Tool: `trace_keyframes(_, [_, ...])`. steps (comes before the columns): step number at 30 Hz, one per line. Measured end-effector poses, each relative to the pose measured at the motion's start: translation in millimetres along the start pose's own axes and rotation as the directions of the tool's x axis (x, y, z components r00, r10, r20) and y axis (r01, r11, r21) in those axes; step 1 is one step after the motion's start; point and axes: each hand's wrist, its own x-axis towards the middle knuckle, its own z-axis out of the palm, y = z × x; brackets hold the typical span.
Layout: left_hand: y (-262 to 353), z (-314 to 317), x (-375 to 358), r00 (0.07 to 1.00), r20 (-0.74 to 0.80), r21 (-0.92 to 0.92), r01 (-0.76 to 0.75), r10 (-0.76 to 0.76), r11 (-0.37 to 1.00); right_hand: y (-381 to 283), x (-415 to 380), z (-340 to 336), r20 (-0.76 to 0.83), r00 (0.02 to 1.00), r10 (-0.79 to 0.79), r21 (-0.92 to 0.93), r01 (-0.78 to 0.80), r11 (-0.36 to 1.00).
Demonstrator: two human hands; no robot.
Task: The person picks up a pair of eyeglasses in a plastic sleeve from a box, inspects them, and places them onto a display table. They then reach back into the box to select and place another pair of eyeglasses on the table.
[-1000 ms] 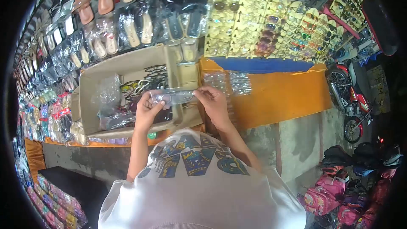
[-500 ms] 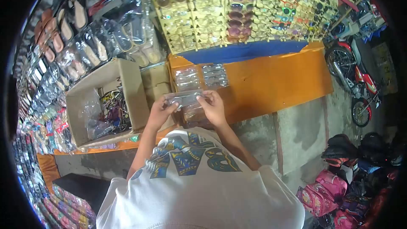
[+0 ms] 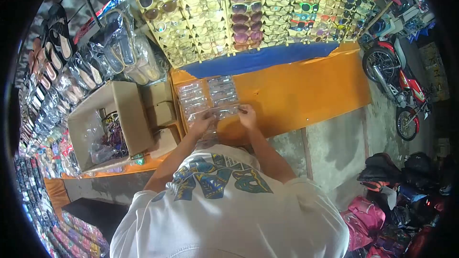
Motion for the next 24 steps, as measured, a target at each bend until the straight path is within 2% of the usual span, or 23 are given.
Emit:
trace_keyframes(2, [-21, 3, 22, 0.998, -0.068, 0.076, 0.017, -0.012, 0.997, 16, 11, 1, -0.005, 1.0, 0.023, -0.017, -0.023, 1.0])
trace_keyframes(5, [-32, 11, 41, 0.999, -0.041, 0.077, -0.028, 0.031, 0.997, 25, 25, -2, -0.003, 1.0, 0.022, -0.057, -0.023, 0.998])
trace_keyframes(6, [-34, 13, 45, 0.998, -0.028, 0.077, -0.048, 0.05, 0.996, 8, 23, -4, 0.019, 0.997, 0.071, -0.117, -0.069, 0.991])
trace_keyframes(7, [-20, 17, 41, 0.999, -0.029, 0.077, -0.044, 0.046, 0.996, -1, 22, -5, 0.038, 0.992, 0.123, -0.178, -0.114, 0.977])
trace_keyframes(8, [8, 23, 29, 1.0, -0.008, 0.074, 0.029, -0.029, 0.997, 5, 25, -5, 0.038, 0.991, 0.127, -0.177, -0.119, 0.977])
trace_keyframes(9, [25, 28, 21, 0.994, 0.014, 0.073, 0.104, -0.105, 0.992, 17, 29, -6, 0.046, 0.996, 0.071, -0.181, -0.061, 0.982])
trace_keyframes(10, [17, 27, 27, 0.994, 0.017, 0.075, 0.11, -0.112, 0.991, 31, 33, -6, 0.051, 0.999, 0.015, -0.184, -0.005, 0.983])
trace_keyframes(12, [4, 26, 37, 0.997, 0.048, 0.006, 0.062, -0.062, 0.998, 50, 42, -5, 0.085, 0.996, 0.025, -0.162, -0.01, 0.987])
trace_keyframes(14, [-5, 29, 44, 0.996, 0.05, -0.05, 0.076, -0.073, 0.996, 58, 49, -8, 0.119, 0.992, 0.032, -0.141, -0.015, 0.99])
trace_keyframes(16, [-7, 30, 46, 0.995, 0.048, -0.108, 0.087, -0.082, 0.99, 21, 44, -9, 0.178, 0.965, 0.193, -0.266, -0.142, 0.953])
trace_keyframes(18, [-9, 30, 45, 0.997, 0.077, -0.109, 0.015, -0.006, 0.994, 26, 44, -9, 0.156, 0.972, 0.177, -0.296, -0.125, 0.947])
trace_keyframes(22, [-17, 32, 52, 0.999, 0.046, -0.079, 0.026, -0.022, 0.997, 37, 48, -8, 0.106, 0.983, 0.151, -0.397, -0.097, 0.913])
trace_keyframes(24, [-17, 31, 54, 0.999, 0.013, 0.001, 0.05, -0.05, 0.999, 43, 49, -10, 0.126, 0.985, 0.119, -0.383, -0.063, 0.922])
